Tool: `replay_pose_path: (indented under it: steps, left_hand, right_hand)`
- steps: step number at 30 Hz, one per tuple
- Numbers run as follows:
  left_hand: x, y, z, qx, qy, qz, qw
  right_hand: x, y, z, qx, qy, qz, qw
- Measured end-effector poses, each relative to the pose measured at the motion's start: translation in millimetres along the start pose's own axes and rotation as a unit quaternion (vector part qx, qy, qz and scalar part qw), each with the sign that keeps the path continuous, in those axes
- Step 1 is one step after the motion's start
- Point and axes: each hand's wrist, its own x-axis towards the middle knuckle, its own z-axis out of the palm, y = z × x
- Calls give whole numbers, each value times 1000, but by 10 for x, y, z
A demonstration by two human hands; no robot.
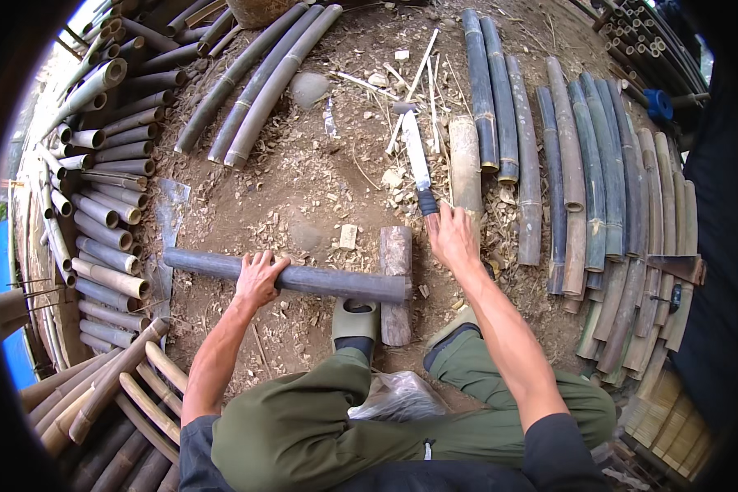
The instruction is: The person cuts a bamboo pole using a tool and then scrapes the surface of the bamboo.
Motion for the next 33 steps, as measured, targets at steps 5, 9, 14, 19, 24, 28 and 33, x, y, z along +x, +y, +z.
replay_pose_path:
  steps: [5,9,14,19,24,28,33]
  left_hand:
    - [57,6,69,43,79,-10,996]
    - [52,86,92,31,92,92,991]
    - [372,438,-222,-30,-86,93,991]
    - [411,530,-428,-22,-47,113,992]
    - [447,521,-323,-37,-42,88,995]
    - [539,761,-345,-71,-42,95,992]
    - [663,826,-505,-101,-80,128,983]
  right_hand:
    - [310,-88,187,0,-5,14,1000]
    - [367,-407,-59,31,-106,112,988]
    - [56,-378,-689,472,-101,171,859]
    - [-809,9,-1031,433,-15,33,900]
    - [-1291,26,-1146,427,-96,78,896]
    - [-1434,187,-711,253,-21,-68,965]
    - [-1564,52,-433,192,-24,-123,973]
